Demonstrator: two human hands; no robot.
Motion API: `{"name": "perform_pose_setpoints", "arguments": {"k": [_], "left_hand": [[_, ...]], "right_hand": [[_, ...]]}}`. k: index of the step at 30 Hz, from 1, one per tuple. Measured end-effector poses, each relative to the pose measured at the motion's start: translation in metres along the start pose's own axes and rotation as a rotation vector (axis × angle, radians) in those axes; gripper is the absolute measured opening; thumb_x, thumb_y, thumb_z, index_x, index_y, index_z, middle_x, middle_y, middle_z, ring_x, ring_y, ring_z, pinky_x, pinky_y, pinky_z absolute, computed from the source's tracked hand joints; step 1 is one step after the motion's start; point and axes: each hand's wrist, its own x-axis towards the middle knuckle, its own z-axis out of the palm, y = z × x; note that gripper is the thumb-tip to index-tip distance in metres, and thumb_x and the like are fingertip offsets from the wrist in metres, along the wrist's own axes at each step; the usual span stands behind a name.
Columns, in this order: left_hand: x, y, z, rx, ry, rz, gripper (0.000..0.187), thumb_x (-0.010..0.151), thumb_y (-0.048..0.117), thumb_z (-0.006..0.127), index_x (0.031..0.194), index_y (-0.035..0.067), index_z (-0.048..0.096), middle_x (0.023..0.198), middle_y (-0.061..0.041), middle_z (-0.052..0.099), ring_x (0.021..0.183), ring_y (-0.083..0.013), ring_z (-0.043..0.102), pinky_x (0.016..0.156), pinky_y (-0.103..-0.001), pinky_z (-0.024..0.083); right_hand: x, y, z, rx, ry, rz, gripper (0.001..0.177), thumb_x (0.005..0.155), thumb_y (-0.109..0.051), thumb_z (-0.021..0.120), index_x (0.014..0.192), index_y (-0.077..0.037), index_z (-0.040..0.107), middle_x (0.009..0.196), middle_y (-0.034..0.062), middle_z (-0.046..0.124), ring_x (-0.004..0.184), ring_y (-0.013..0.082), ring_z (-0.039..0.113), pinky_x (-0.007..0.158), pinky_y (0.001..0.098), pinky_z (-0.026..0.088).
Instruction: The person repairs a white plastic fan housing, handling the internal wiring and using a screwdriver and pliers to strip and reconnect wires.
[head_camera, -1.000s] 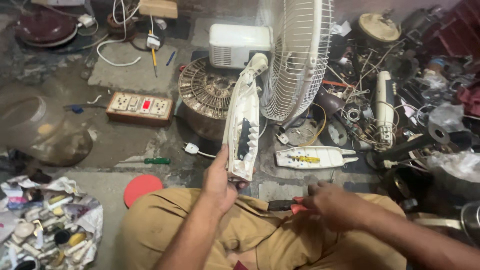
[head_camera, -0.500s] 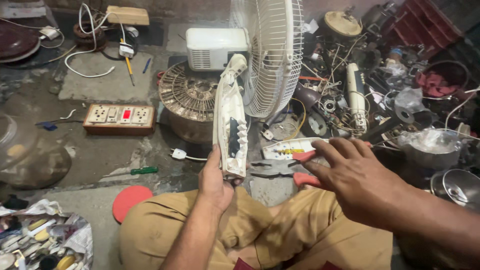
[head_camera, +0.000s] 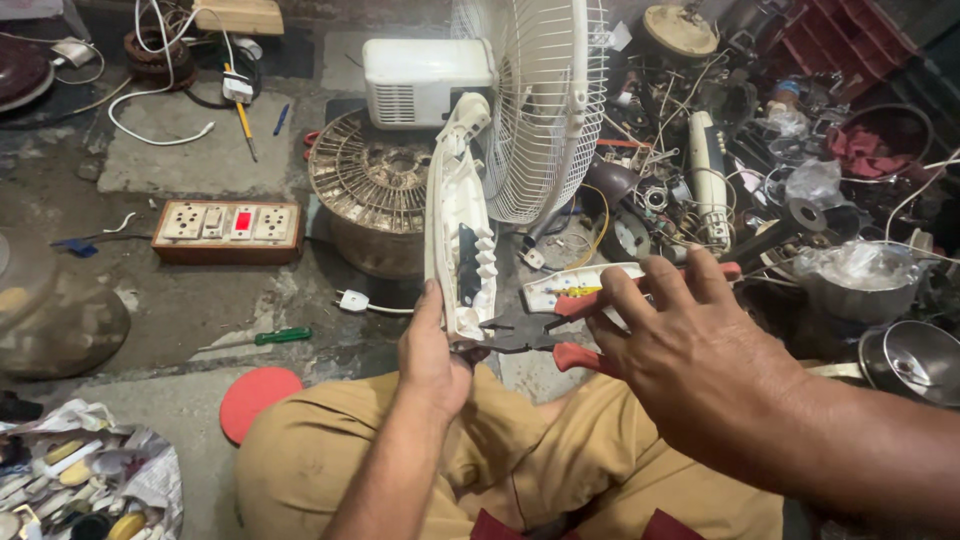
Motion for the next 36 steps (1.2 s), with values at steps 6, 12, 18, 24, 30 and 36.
{"name": "perform_pose_setpoints", "arguments": {"k": [6, 12, 18, 24, 30, 36], "left_hand": [[-0.002, 0.000, 0.005, -0.019, 0.056, -0.038, 0.039, 0.100, 0.045, 0.051, 0.126, 0.018, 0.064, 0.106, -0.002, 0.073, 0.086, -0.0193, 0.070, 0.067, -0.040, 0.056], [-0.006, 0.000, 0.008, -0.024, 0.064, -0.012, 0.040, 0.100, 0.042, 0.050, 0.128, 0.016, 0.062, 0.112, -0.004, 0.072, 0.095, -0.0209, 0.070, 0.076, -0.044, 0.058], [-0.001, -0.003, 0.008, -0.073, 0.027, 0.039, 0.036, 0.102, 0.038, 0.051, 0.126, 0.013, 0.063, 0.112, -0.004, 0.072, 0.094, -0.0199, 0.071, 0.076, -0.040, 0.058], [0.000, -0.005, 0.006, -0.035, 0.062, 0.046, 0.035, 0.102, 0.038, 0.052, 0.121, 0.011, 0.064, 0.103, -0.006, 0.073, 0.081, -0.0216, 0.072, 0.067, -0.040, 0.059], [0.001, -0.007, 0.001, -0.044, 0.031, 0.049, 0.036, 0.103, 0.038, 0.051, 0.121, 0.010, 0.065, 0.100, -0.008, 0.073, 0.078, -0.0231, 0.071, 0.065, -0.040, 0.059], [0.008, -0.003, -0.003, -0.111, 0.054, -0.004, 0.037, 0.105, 0.036, 0.048, 0.121, 0.007, 0.066, 0.100, -0.007, 0.074, 0.083, -0.0233, 0.071, 0.070, -0.040, 0.059]], "right_hand": [[-0.002, -0.008, 0.008, -0.211, 0.243, 0.021, 0.065, 0.078, -0.025, 0.054, 0.141, -0.011, 0.050, 0.144, 0.0272, 0.042, 0.121, 0.0457, 0.046, 0.100, 0.0694, 0.037], [-0.008, -0.025, -0.022, -0.214, 0.068, 0.011, 0.044, 0.099, -0.028, 0.048, 0.118, 0.010, 0.063, 0.110, 0.0231, 0.055, 0.095, 0.0348, 0.055, 0.083, 0.0538, 0.046], [-0.013, -0.038, -0.037, -0.325, 0.102, 0.031, 0.059, 0.108, -0.038, 0.038, 0.092, 0.009, 0.069, 0.084, 0.0149, 0.054, 0.077, 0.0298, 0.053, 0.065, 0.0445, 0.043], [-0.015, -0.045, -0.035, -0.360, 0.048, 0.023, 0.072, 0.116, -0.039, 0.029, 0.081, 0.010, 0.068, 0.078, 0.0142, 0.052, 0.071, 0.0276, 0.051, 0.059, 0.0424, 0.041], [-0.012, -0.060, -0.023, -0.458, 0.309, 0.171, 0.064, 0.106, -0.040, 0.039, 0.078, 0.009, 0.068, 0.074, 0.0158, 0.053, 0.069, 0.0308, 0.052, 0.063, 0.0458, 0.042], [-0.017, -0.083, -0.014, -0.493, 0.407, 0.258, 0.065, 0.103, -0.041, 0.039, 0.073, 0.008, 0.069, 0.071, 0.0178, 0.058, 0.067, 0.0333, 0.058, 0.062, 0.0453, 0.044]]}}
